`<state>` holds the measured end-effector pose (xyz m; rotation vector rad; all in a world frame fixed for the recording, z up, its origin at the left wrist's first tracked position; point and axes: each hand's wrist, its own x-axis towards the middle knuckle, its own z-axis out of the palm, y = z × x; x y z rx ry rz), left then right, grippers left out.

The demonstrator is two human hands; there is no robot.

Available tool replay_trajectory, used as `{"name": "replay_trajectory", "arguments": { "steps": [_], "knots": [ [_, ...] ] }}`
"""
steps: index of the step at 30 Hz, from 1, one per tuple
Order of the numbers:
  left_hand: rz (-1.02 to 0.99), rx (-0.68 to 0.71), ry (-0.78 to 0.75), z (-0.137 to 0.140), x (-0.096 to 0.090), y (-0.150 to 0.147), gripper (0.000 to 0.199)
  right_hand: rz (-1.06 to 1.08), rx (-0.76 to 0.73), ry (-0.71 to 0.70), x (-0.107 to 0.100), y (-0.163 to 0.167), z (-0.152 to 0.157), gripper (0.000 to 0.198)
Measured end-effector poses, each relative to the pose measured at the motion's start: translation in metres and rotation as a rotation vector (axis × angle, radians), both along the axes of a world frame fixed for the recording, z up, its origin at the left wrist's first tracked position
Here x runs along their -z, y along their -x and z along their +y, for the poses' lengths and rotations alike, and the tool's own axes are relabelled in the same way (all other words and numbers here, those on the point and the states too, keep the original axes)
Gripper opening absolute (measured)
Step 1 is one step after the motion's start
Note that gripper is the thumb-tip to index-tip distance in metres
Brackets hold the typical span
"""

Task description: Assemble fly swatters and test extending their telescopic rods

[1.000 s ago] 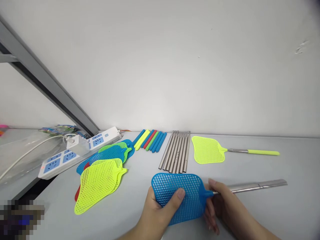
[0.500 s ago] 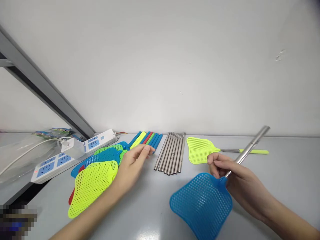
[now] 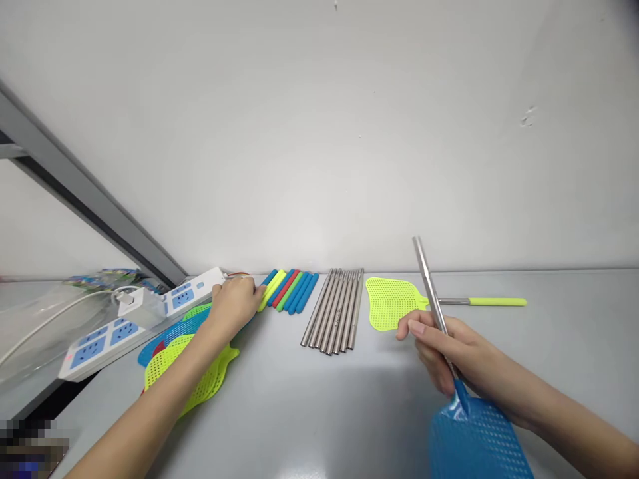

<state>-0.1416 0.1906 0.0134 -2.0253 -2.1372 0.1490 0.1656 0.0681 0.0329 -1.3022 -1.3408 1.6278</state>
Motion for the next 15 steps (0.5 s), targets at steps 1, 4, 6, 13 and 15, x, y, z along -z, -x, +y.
{"name": "replay_trajectory", "arguments": {
  "steps": [1, 4, 6, 13, 15],
  "knots": [
    [-0.005, 0.005, -0.011, -0.001, 0.001, 0.0, 0.037, -0.001, -0.024, 0.023, -0.004, 0.0, 0.0, 0.036],
    [-0.008, -0.005, -0.039, -0.003, 0.003, 0.0, 0.035, 0.009, -0.016, 0.102, -0.013, -0.001, 0.0, 0.045],
    [-0.01, -0.012, -0.053, -0.005, 0.002, 0.001, 0.035, 0.017, 0.015, 0.127, -0.015, -0.003, 0.0, 0.048],
    [-0.429, 0.062, -0.16, -0.024, -0.016, -0.005, 0.028, 0.093, 0.137, 0.167, -0.017, -0.012, 0.003, 0.049],
    [-0.67, 0.141, -0.126, -0.029, -0.021, -0.013, 0.024, 0.131, 0.182, 0.176, -0.017, -0.013, 0.004, 0.048]
  ]
}}
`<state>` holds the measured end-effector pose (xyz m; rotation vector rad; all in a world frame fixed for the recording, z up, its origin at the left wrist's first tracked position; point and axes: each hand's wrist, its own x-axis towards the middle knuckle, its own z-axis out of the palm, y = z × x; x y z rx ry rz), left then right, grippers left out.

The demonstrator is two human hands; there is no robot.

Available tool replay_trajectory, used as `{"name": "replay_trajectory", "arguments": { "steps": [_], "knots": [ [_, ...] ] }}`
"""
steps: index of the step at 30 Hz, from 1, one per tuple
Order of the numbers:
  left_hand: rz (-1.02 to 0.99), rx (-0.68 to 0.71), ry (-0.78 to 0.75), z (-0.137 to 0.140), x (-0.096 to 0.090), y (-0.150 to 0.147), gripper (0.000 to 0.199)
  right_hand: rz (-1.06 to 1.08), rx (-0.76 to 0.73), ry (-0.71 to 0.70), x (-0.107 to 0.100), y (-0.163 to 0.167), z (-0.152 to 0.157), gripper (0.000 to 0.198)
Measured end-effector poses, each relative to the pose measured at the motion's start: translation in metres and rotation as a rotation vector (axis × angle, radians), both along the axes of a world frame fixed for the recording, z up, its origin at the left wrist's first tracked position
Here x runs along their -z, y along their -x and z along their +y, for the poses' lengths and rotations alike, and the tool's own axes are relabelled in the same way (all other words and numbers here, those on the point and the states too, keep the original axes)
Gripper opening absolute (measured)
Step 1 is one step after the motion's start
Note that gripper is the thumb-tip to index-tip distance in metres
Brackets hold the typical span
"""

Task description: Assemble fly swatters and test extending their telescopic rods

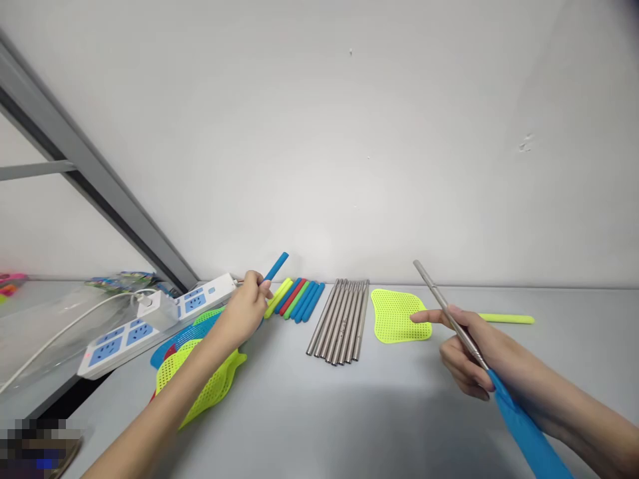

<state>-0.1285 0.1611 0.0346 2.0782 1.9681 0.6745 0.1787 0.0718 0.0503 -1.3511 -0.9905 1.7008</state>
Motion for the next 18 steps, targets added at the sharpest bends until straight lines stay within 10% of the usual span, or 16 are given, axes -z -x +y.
{"name": "replay_trajectory", "arguments": {
  "steps": [9, 18],
  "knots": [
    [-0.409, 0.359, 0.184, -0.03, 0.005, -0.048, 0.022, -0.024, -0.03, -0.176, 0.015, -0.005, 0.003, 0.037],
    [-0.576, 0.399, 0.337, -0.042, 0.024, -0.064, 0.018, 0.066, -0.138, -0.131, 0.022, -0.008, 0.011, 0.045]
  ]
}}
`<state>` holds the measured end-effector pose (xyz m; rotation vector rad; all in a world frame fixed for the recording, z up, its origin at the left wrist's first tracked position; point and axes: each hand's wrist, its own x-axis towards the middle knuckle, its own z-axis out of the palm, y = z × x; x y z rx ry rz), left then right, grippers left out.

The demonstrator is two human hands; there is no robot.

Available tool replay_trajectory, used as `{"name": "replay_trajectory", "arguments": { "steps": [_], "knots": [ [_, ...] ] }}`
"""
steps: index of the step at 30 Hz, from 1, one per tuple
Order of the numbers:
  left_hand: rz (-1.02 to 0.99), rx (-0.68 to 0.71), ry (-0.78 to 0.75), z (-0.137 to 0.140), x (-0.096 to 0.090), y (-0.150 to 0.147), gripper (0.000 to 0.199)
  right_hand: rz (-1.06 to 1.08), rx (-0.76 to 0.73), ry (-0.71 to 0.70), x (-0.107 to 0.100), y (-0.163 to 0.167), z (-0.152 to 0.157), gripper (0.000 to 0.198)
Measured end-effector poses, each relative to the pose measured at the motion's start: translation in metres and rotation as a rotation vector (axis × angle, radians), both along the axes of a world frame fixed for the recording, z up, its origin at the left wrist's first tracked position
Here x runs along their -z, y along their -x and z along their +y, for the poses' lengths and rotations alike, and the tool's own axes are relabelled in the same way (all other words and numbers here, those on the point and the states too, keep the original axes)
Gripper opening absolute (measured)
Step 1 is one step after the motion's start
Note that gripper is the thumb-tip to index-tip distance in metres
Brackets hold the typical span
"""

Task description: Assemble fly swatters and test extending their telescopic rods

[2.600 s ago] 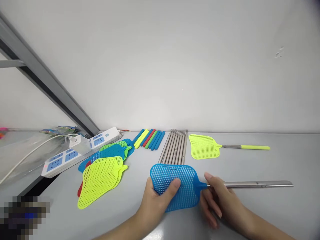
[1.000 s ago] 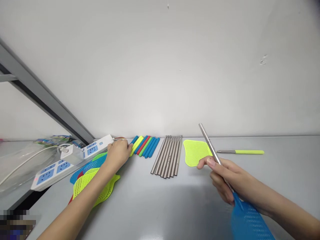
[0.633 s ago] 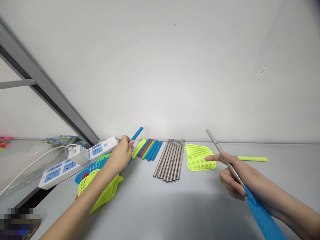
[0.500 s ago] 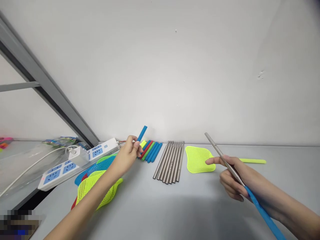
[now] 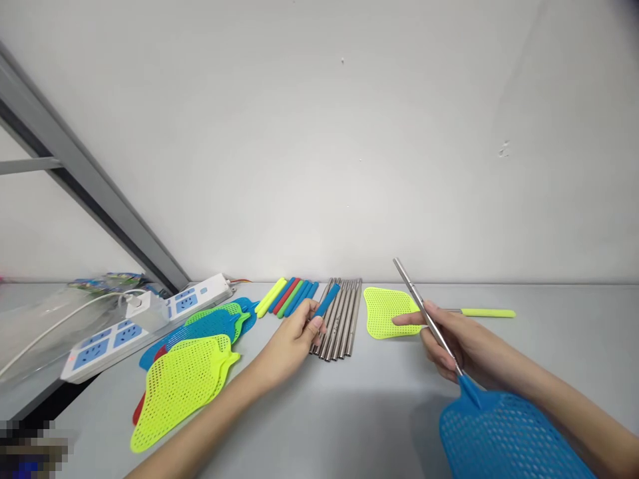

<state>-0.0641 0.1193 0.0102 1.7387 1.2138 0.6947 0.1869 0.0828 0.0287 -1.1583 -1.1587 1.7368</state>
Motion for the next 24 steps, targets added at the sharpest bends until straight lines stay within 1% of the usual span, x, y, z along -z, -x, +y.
{"name": "replay_trajectory", "arguments": {
  "steps": [3, 8, 11, 13, 16, 20, 24],
  "knots": [
    [-0.019, 0.017, 0.002, -0.003, -0.002, -0.003, 0.017, 0.039, 0.017, 0.033, 0.001, 0.0, 0.002, 0.046],
    [-0.033, 0.048, 0.009, -0.007, -0.004, -0.006, 0.017, 0.038, 0.011, 0.053, -0.002, 0.002, -0.001, 0.045],
    [-0.044, 0.053, 0.015, -0.008, -0.001, -0.007, 0.018, 0.062, 0.055, 0.043, 0.0, 0.002, 0.0, 0.046],
    [-0.038, 0.053, 0.003, -0.01, 0.002, -0.008, 0.018, 0.093, 0.08, 0.046, 0.0, 0.0, 0.002, 0.042],
    [-0.012, 0.056, -0.024, -0.014, 0.006, -0.011, 0.017, 0.194, 0.11, 0.066, -0.005, -0.003, 0.003, 0.033],
    [-0.021, 0.016, -0.053, -0.023, 0.005, -0.017, 0.018, 0.284, 0.203, 0.035, -0.012, -0.007, -0.001, 0.03],
    [-0.003, -0.041, -0.07, -0.035, 0.0, -0.024, 0.019, 0.244, 0.23, -0.011, -0.015, -0.007, -0.006, 0.03]
  ]
}}
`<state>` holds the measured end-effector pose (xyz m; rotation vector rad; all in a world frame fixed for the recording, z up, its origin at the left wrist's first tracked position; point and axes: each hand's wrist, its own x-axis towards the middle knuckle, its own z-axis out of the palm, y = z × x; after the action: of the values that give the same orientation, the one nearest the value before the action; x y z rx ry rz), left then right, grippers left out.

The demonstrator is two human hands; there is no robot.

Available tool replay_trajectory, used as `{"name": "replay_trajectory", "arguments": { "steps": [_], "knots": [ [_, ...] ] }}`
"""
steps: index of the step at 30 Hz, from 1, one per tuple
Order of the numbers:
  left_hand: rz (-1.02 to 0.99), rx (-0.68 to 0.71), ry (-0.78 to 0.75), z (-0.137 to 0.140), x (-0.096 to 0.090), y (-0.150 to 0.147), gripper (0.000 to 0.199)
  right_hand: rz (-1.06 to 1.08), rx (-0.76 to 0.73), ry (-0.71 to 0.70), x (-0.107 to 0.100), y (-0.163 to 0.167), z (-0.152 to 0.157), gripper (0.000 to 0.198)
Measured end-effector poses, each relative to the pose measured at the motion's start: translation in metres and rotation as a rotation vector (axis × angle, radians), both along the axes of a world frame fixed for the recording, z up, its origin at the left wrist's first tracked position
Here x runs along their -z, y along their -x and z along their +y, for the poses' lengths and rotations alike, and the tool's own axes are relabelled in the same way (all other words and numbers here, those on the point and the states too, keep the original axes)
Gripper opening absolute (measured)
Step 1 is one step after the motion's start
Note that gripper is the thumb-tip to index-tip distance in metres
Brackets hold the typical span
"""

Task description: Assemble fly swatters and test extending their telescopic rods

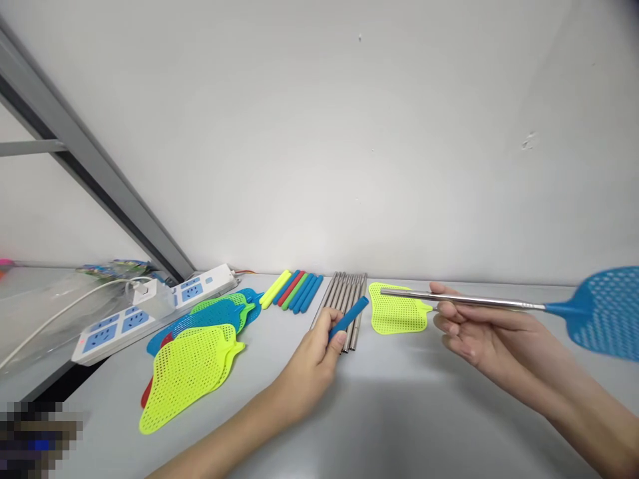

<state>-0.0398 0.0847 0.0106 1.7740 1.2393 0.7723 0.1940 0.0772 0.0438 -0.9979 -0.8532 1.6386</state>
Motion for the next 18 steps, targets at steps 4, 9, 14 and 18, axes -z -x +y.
{"name": "replay_trajectory", "arguments": {
  "steps": [4, 9, 14, 18],
  "knots": [
    [-0.035, -0.011, 0.049, -0.01, 0.0, -0.007, 0.019, -0.014, 0.031, -0.028, -0.004, 0.002, -0.002, 0.022],
    [-0.124, 0.036, 0.101, -0.016, 0.006, -0.012, 0.021, -0.006, 0.089, -0.114, -0.011, -0.003, -0.002, 0.017],
    [-0.131, 0.081, 0.137, -0.011, 0.015, -0.011, 0.026, -0.152, 0.076, -0.143, -0.012, -0.001, -0.001, 0.021],
    [-0.121, 0.068, 0.144, -0.003, 0.02, -0.008, 0.026, -0.271, 0.043, -0.158, -0.008, 0.001, -0.001, 0.027]
  ]
}}
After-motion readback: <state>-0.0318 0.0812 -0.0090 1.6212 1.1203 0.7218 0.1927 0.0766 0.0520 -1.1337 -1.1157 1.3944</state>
